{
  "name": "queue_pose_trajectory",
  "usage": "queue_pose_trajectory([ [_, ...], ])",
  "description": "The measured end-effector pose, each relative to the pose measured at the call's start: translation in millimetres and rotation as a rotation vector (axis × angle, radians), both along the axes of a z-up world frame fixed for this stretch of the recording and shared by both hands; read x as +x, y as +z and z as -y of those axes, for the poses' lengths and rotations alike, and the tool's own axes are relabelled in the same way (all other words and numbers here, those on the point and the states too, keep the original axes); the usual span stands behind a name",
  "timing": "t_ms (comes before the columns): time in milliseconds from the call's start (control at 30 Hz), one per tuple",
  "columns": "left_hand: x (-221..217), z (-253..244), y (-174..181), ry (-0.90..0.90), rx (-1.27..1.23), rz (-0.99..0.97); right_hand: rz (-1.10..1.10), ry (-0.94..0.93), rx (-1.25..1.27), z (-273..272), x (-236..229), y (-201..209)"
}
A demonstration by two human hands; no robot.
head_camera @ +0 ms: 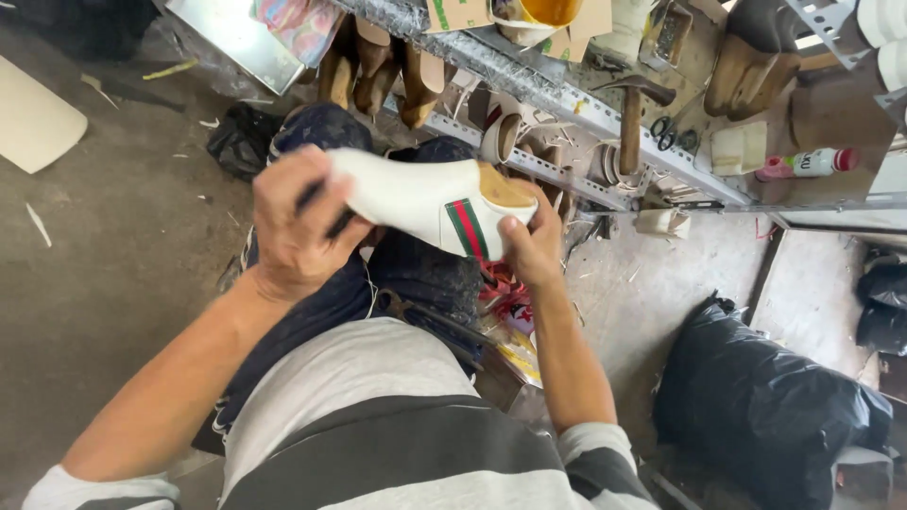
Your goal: A person uses pliers and a hammer to shape and secure a leather shoe upper onto a wooden last.
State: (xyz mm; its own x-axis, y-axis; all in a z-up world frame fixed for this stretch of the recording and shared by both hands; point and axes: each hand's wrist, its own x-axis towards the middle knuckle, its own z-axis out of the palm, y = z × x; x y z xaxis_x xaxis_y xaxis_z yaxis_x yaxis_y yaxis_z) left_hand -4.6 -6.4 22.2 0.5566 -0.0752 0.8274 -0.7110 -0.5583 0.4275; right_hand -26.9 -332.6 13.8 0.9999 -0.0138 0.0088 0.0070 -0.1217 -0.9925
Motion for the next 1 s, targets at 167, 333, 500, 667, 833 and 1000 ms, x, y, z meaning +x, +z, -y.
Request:
queue_pose_trajectory([
  [167, -37.6, 73.1, -11.2, -0.676, -1.278, -0.972, 0.127, -0.203, 0.073, -91.6, -67.1, 49.6],
  [333, -33.8, 56.5, -39.8, -1.193, -1.705, -1.192, 0.287, 0.112, -0.204, -99.8, -77.2, 48.2],
  [500, -45.9, 43.0, -79.7, -1.408, -1.846, -1.205, 0.178, -0.069, -1.004, -70.9, -76.0, -45.3],
  [667, -43.3, 40.2, -74.5, -1.453, -1.809, -1.206, 0.282, -0.060, -1.120, -82.4, -63.5, -64.7],
  [833, -43.0, 40.4, -41.1, -1.408, -1.814, -1.218, 0.273, -0.095, -1.092, -80.5, -59.4, -71.8],
  [1000, -41.3, 42.1, -29.9, -1.366, -1.843, -1.202, 0.270, -0.115, -1.045, -75.8, -61.6, -69.1],
])
